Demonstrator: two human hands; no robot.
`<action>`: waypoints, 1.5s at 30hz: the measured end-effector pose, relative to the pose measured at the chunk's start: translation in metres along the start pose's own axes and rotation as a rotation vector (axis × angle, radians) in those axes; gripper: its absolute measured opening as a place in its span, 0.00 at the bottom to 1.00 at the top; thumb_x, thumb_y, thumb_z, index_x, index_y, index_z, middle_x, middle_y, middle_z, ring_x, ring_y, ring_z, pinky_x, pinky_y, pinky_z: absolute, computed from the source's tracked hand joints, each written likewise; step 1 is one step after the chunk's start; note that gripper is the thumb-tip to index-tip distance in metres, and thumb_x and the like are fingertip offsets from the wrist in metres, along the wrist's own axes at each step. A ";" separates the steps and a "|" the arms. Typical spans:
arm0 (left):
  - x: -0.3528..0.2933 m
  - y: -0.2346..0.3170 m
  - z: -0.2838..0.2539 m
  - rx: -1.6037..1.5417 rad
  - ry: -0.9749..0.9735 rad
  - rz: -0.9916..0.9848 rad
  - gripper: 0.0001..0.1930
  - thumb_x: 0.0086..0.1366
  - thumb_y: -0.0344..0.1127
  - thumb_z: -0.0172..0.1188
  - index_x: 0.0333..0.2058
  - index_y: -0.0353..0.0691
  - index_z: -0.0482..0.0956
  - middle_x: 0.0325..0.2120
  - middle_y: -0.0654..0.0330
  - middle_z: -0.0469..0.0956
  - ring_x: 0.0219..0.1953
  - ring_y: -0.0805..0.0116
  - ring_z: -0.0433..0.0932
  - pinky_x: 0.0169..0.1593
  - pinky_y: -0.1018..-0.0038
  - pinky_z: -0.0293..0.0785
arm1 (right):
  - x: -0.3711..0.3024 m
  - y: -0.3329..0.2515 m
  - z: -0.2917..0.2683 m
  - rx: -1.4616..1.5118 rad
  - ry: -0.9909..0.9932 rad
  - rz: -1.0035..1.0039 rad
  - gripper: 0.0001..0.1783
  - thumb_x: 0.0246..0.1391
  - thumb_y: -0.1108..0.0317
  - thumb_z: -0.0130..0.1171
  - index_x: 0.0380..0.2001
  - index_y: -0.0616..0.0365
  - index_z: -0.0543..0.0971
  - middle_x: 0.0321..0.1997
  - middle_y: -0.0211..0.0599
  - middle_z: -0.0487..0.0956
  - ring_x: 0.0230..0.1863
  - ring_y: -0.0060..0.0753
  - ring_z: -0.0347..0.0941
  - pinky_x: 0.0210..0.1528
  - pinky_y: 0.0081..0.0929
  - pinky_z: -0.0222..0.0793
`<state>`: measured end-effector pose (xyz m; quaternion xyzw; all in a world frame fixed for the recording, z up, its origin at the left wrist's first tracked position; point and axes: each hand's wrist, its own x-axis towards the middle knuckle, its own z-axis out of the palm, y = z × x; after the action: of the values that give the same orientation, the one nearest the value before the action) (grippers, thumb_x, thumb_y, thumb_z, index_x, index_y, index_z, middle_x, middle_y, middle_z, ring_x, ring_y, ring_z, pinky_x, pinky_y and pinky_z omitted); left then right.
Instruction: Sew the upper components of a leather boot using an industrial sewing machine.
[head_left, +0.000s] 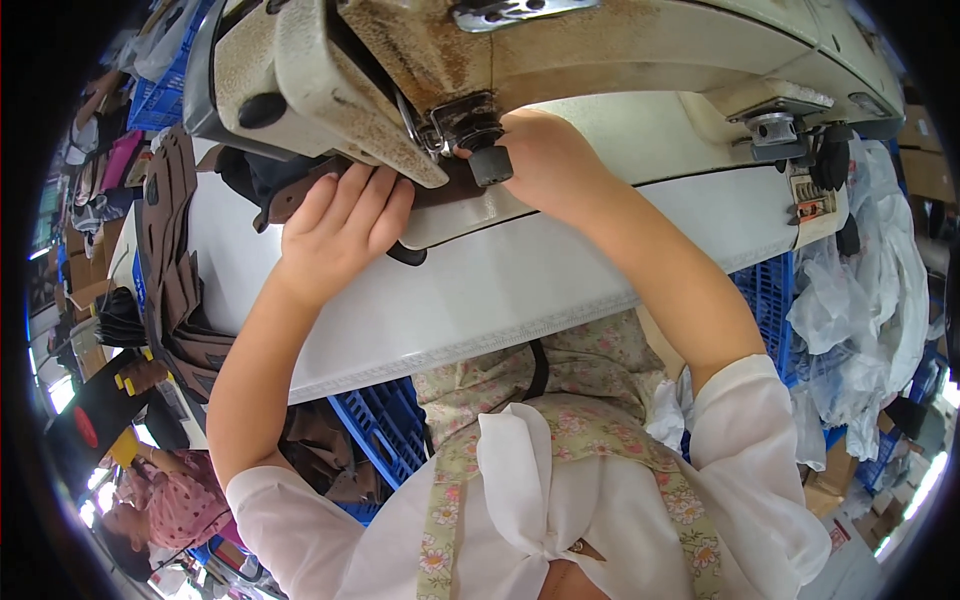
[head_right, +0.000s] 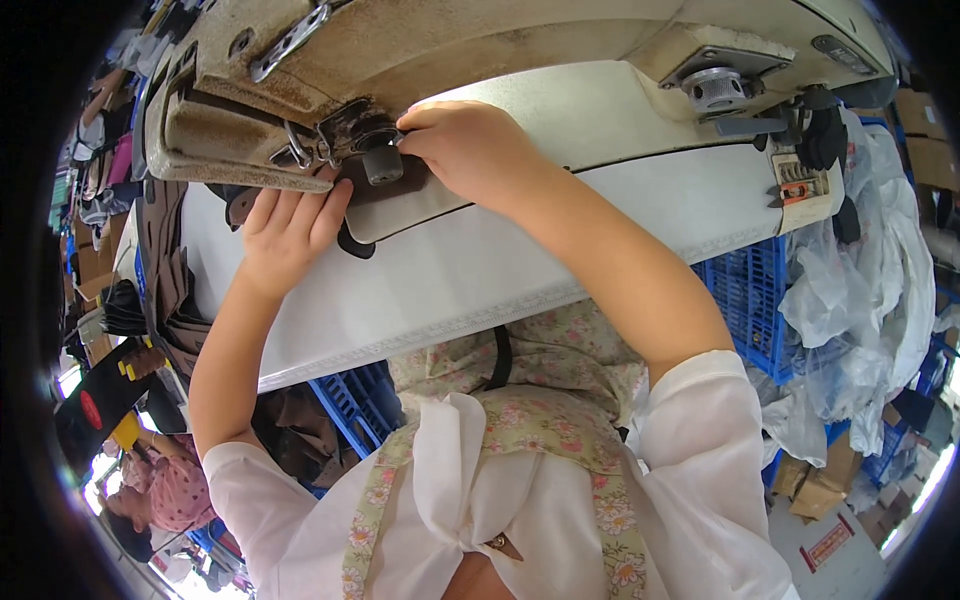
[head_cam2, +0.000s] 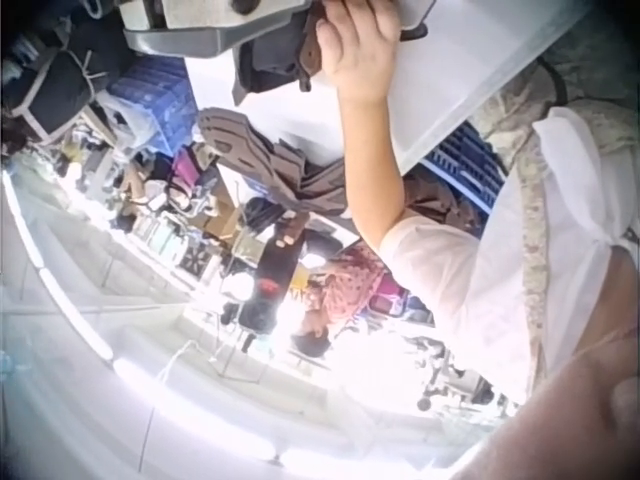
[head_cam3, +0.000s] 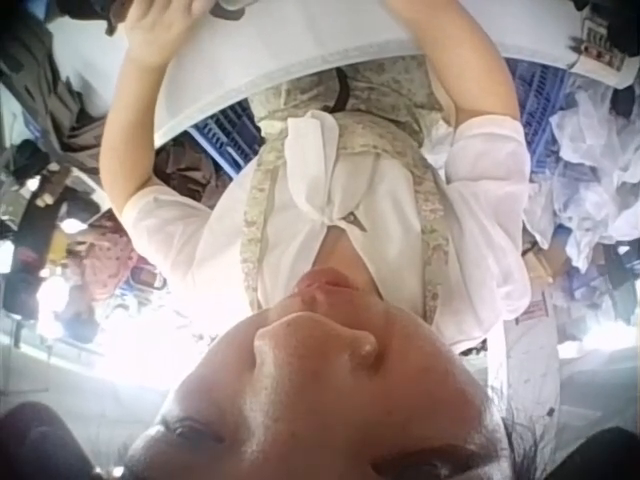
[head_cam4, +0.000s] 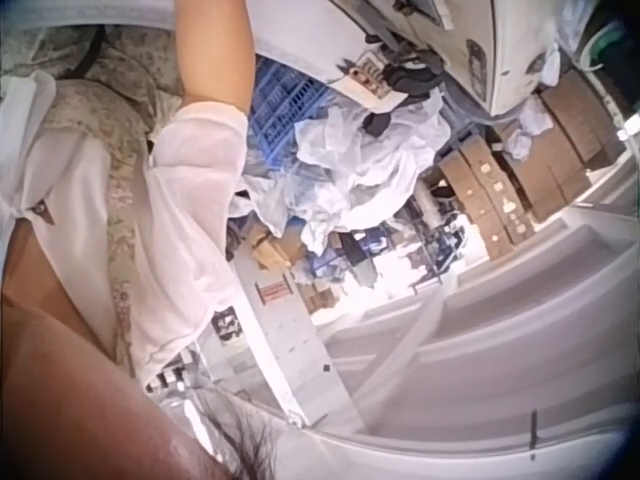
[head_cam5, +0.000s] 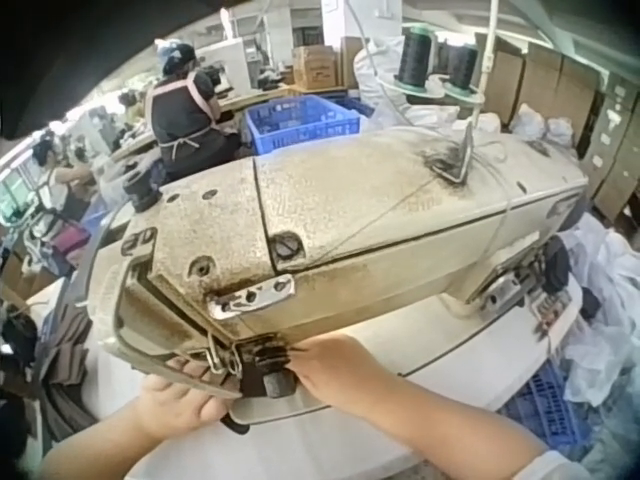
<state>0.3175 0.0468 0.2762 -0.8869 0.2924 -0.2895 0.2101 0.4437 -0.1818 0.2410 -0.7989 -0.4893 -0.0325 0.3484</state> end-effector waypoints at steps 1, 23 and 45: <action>0.001 0.001 -0.002 -0.001 0.002 0.003 0.17 0.59 0.36 0.59 0.47 0.50 0.73 0.46 0.68 0.79 0.48 0.71 0.78 0.52 0.72 0.65 | 0.000 0.001 0.001 -0.006 0.013 -0.010 0.08 0.49 0.72 0.60 0.33 0.50 0.85 0.44 0.28 0.82 0.46 0.36 0.78 0.46 0.33 0.76; 0.009 0.000 0.002 0.083 -0.018 -0.013 0.16 0.53 0.36 0.61 0.43 0.54 0.80 0.39 0.72 0.79 0.42 0.73 0.78 0.48 0.72 0.68 | -0.002 0.001 0.002 -0.016 0.024 -0.023 0.08 0.49 0.71 0.60 0.33 0.51 0.85 0.44 0.28 0.82 0.45 0.36 0.78 0.45 0.32 0.76; 0.026 -0.002 -0.002 0.013 0.003 -0.010 0.04 0.52 0.36 0.60 0.28 0.49 0.78 0.29 0.69 0.77 0.37 0.72 0.77 0.47 0.73 0.71 | -0.001 -0.001 0.000 -0.020 0.020 -0.018 0.08 0.48 0.71 0.60 0.32 0.51 0.85 0.43 0.27 0.82 0.47 0.35 0.78 0.46 0.32 0.76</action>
<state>0.3343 0.0319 0.2887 -0.8866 0.2864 -0.2937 0.2138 0.4422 -0.1825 0.2411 -0.7976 -0.4925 -0.0483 0.3448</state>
